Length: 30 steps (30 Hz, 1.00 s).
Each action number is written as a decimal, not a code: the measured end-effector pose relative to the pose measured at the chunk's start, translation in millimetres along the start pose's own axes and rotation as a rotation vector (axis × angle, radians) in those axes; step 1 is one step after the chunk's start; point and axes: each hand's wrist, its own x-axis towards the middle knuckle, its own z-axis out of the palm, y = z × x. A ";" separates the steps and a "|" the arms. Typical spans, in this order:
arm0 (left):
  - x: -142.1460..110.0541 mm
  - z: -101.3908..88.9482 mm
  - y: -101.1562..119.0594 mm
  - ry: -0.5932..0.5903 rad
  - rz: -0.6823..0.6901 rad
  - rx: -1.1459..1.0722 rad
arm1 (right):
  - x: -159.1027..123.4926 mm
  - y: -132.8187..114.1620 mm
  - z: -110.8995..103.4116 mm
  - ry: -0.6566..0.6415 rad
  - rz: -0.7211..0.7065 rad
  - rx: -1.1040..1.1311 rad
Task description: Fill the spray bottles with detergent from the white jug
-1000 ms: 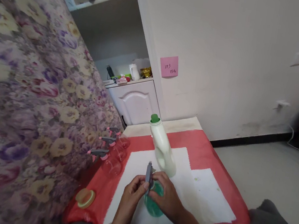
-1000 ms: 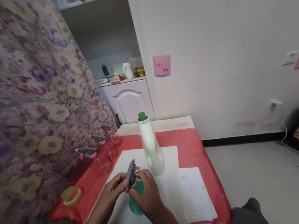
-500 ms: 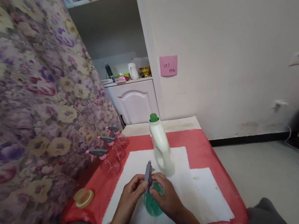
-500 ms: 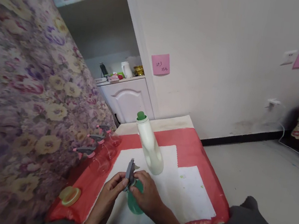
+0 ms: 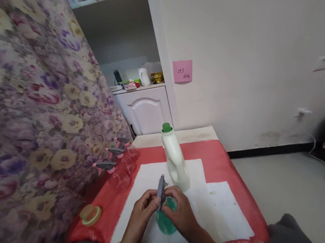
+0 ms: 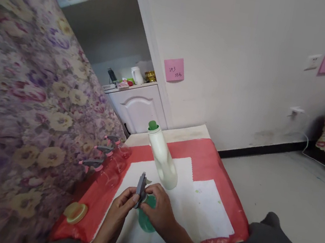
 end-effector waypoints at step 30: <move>-0.7 0.1 -6.3 0.039 0.006 -0.003 | -7.3 6.4 7.4 -0.001 0.002 -0.118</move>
